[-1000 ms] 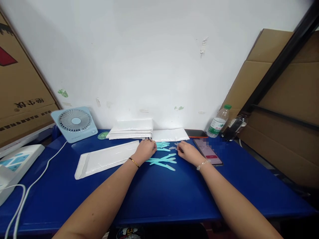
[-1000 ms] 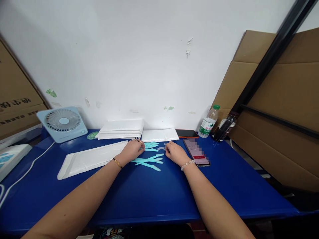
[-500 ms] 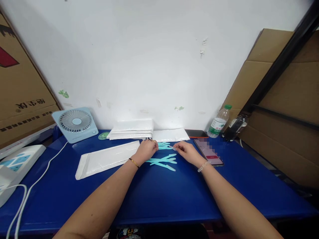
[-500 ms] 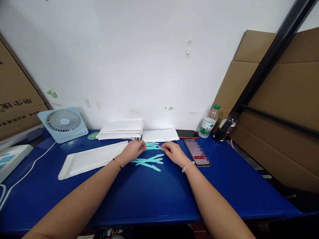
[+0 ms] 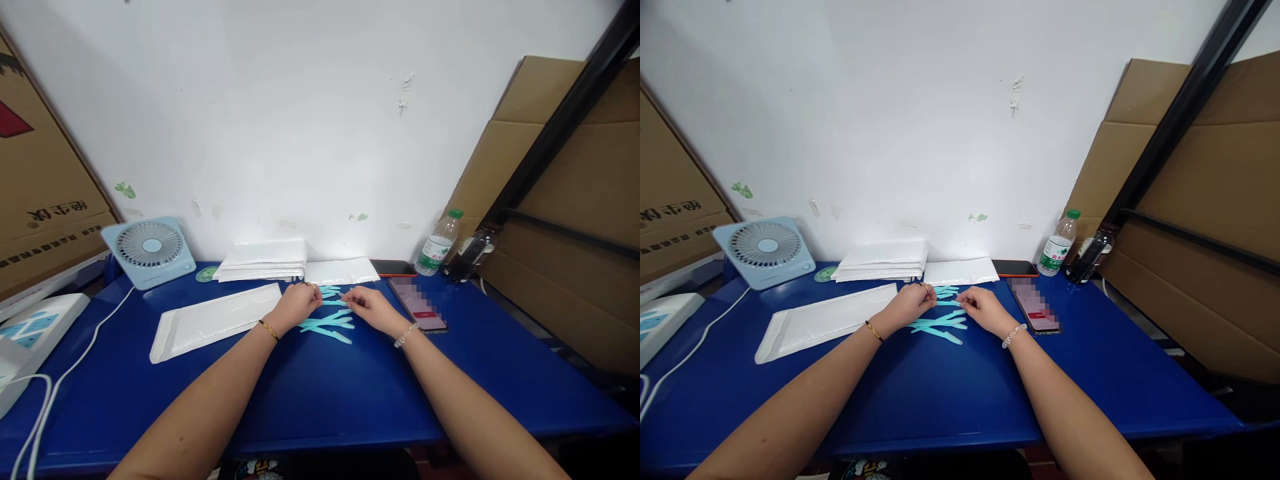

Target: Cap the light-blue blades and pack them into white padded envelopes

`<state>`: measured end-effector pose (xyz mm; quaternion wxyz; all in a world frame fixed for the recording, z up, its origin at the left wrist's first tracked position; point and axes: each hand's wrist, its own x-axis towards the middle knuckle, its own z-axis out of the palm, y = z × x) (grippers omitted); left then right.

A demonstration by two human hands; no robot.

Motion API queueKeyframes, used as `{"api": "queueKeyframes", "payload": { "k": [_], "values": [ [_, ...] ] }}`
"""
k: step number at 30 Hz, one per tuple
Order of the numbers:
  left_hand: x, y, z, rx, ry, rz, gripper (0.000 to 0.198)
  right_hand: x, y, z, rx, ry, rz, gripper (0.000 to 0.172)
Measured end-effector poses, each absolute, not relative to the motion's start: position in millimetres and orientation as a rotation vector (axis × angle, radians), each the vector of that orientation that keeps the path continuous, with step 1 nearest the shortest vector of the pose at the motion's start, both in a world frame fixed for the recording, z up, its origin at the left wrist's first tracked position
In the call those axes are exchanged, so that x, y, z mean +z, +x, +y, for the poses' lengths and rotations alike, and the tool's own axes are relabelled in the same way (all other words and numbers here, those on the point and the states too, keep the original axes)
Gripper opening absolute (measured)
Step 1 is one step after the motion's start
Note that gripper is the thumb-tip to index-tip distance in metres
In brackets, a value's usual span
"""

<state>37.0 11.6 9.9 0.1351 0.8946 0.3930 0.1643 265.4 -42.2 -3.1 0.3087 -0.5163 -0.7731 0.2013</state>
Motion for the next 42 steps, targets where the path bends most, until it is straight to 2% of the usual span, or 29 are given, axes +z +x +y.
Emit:
{"api": "queueKeyframes", "payload": {
  "k": [4, 9, 12, 18, 22, 28, 31, 35, 38, 41, 42],
  "values": [
    [10, 35, 11, 0.340, 2.525, 1.041, 0.020, -6, 272, -42, 0.688, -1.334, -2.108, 0.020],
    [6, 29, 20, 0.525, 2.662, 1.221, 0.020, -11, 280, -32, 0.332, -1.515, -2.037, 0.016],
    [3, 27, 25, 0.487, 2.761, 1.334, 0.018, -13, 273, -25, 0.193, -1.565, -2.073, 0.013],
    [3, 33, 25, 0.321, 2.889, 1.330, 0.016, -11, 260, -18, 0.048, -1.730, -2.254, 0.014],
    [2, 34, 24, 0.356, 2.933, 1.306, 0.018, -7, 263, -19, 0.028, -1.893, -2.266, 0.005],
    [1, 34, 24, 0.344, 2.924, 1.306, 0.014, -4, 260, -25, -0.015, -1.864, -2.280, 0.009],
    [2, 35, 23, 0.338, 2.944, 1.301, 0.014, -6, 261, -26, 0.119, -1.779, -2.230, 0.013],
    [-1, 37, 22, 0.390, 3.036, 1.288, 0.025, -10, 267, -24, 0.323, -1.628, -2.066, 0.037],
    [-1, 37, 20, 0.485, 3.047, 1.268, 0.027, -11, 272, -24, 0.491, -1.553, -1.921, 0.028],
    [0, 38, 19, 0.638, 2.924, 1.240, 0.024, -9, 273, -26, 0.849, -1.394, -1.657, 0.014],
    [0, 38, 19, 0.676, 2.855, 1.229, 0.023, -8, 273, -27, 0.963, -1.334, -1.547, 0.015]
  ]
}}
